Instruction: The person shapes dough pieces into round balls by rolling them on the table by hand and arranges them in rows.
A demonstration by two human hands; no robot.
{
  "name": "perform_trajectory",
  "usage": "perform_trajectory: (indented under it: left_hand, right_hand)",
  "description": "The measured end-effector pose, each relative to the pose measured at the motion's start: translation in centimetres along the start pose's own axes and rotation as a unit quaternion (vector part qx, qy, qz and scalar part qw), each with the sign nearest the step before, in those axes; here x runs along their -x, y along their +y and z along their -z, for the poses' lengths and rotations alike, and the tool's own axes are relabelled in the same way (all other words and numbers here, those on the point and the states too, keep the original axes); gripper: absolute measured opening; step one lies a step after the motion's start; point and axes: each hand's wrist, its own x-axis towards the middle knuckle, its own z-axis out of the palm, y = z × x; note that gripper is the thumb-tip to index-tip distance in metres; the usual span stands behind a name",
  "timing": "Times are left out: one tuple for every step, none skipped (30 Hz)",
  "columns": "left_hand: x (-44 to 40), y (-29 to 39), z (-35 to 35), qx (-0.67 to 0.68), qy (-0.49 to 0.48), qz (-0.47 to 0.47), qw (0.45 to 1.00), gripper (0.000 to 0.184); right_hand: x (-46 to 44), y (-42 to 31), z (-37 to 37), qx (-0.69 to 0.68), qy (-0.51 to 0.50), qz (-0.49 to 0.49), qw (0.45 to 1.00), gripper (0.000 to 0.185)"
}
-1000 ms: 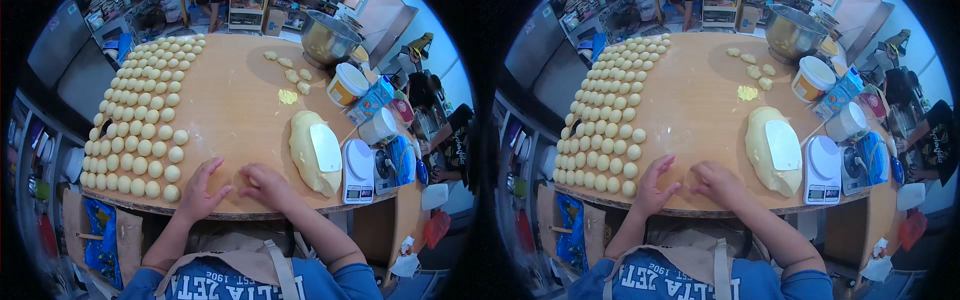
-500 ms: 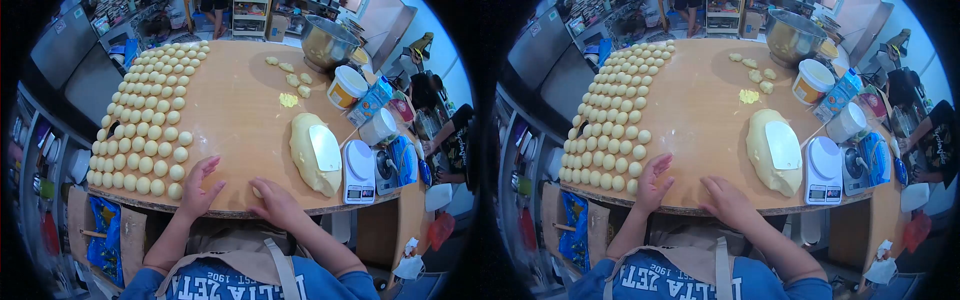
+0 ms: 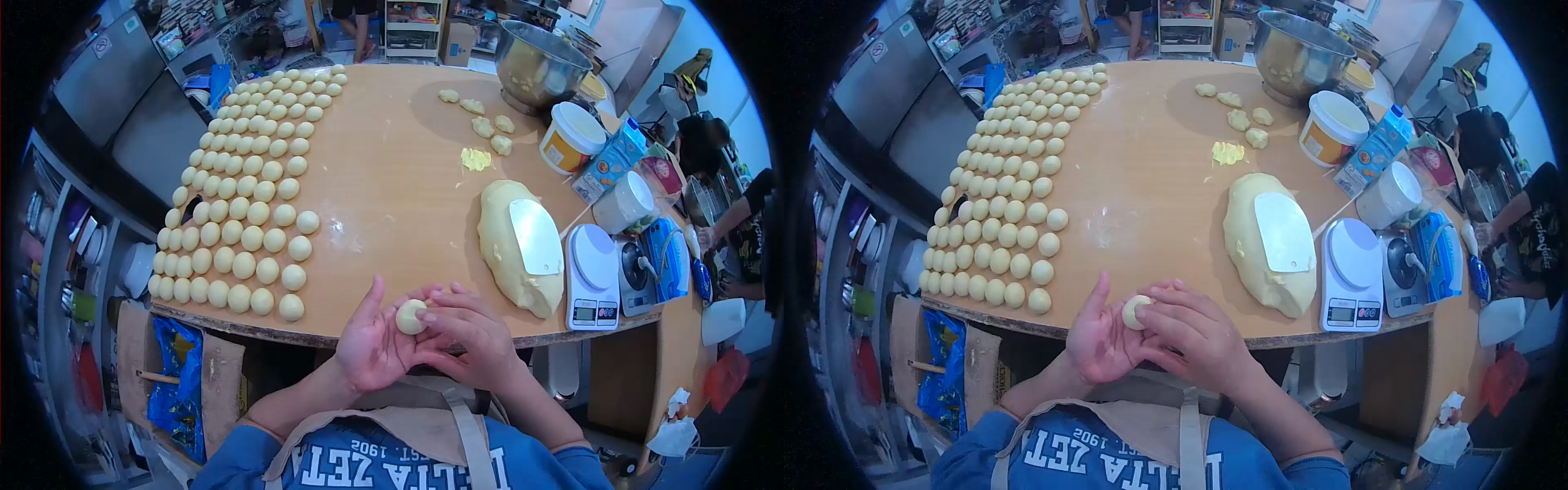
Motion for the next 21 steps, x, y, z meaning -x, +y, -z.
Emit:
perform_trajectory:
  left_hand:
    - [0.1,0.1,-0.1,0.021,-0.024,-0.011,0.999,0.072]
    - [0.1,0.1,-0.5,-0.026,0.001,-0.049,0.998,0.073]
    - [0.2,0.2,-1.2,-0.072,0.026,-0.088,0.993,0.073]
    - [0.2,0.2,-1.7,-0.119,0.052,-0.124,0.984,0.074]
    - [0.3,0.2,-2.1,-0.136,0.072,-0.133,0.979,0.075]
    - [0.3,0.2,-2.4,-0.153,0.092,-0.140,0.974,0.076]
    - [0.2,0.1,-2.5,-0.169,0.110,-0.146,0.968,0.077]
    - [0.2,0.2,-2.3,-0.178,0.097,-0.141,0.969,0.077]
    - [0.2,0.2,-1.9,-0.186,0.084,-0.136,0.969,0.077]
    - [0.3,0.2,-1.7,-0.195,0.071,-0.131,0.969,0.077]
    - [0.2,0.1,-1.9,-0.221,0.085,-0.122,0.964,0.076]
    - [0.2,0.0,-2.1,-0.246,0.098,-0.112,0.958,0.075]
    - [0.1,-0.1,-2.5,-0.271,0.112,-0.103,0.950,0.074]
    - [-0.1,-0.4,-2.9,-0.272,0.134,-0.122,0.945,0.074]
    - [-0.4,-0.8,-3.4,-0.272,0.156,-0.140,0.939,0.073]
    - [-0.7,-1.0,-3.6,-0.272,0.179,-0.158,0.932,0.073]
    - [-0.6,-0.5,-2.9,-0.200,0.140,-0.107,0.964,0.074]
    - [-0.5,0.4,-1.6,-0.126,0.099,-0.056,0.986,0.075]
    - [-0.6,1.0,-0.9,-0.051,0.055,-0.005,0.997,0.076]
    - [-0.7,0.9,-1.0,-0.045,0.039,-0.002,0.998,0.074]
    - [-0.8,0.8,-1.2,-0.040,0.022,0.002,0.999,0.072]
  right_hand:
    - [-0.1,-0.1,0.2,0.024,0.011,0.025,0.999,0.047]
    - [-0.3,-0.2,0.5,0.044,0.031,0.021,0.998,0.045]
    - [-0.3,-0.3,0.8,0.064,0.051,0.016,0.997,0.042]
    - [-0.4,-0.4,0.9,0.083,0.072,0.010,0.994,0.039]
    - [-0.7,-0.5,1.0,0.087,0.061,0.001,0.994,0.037]
    - [-1.1,-0.7,1.1,0.092,0.051,-0.009,0.994,0.035]
    - [-1.4,-0.8,1.3,0.098,0.040,-0.019,0.994,0.034]
    - [-1.8,-0.9,1.2,0.104,0.036,-0.014,0.994,0.032]
    - [-2.2,-1.1,0.9,0.110,0.031,-0.009,0.993,0.031]
    - [-2.5,-1.2,0.8,0.115,0.025,-0.004,0.993,0.029]
    - [-2.6,-1.0,0.8,0.122,0.010,0.005,0.992,0.028]
    - [-2.7,-0.8,0.8,0.129,-0.006,0.015,0.991,0.027]
    - [-2.7,-0.6,0.8,0.136,-0.022,0.025,0.990,0.026]
    - [-2.8,-0.5,1.0,0.145,-0.021,0.047,0.988,0.026]
    - [-2.8,-0.4,1.3,0.154,-0.020,0.070,0.985,0.026]
    - [-2.7,-0.2,1.5,0.163,-0.020,0.092,0.982,0.026]
    - [-2.7,-0.1,1.5,0.166,-0.021,0.100,0.981,0.026]
    - [-2.7,0.2,1.4,0.168,-0.023,0.109,0.979,0.027]
    - [-2.7,0.5,1.4,0.172,-0.024,0.118,0.978,0.027]
    - [-2.8,0.7,1.4,0.176,-0.012,0.113,0.978,0.027]
    - [-2.7,0.8,1.2,0.181,0.002,0.107,0.978,0.028]
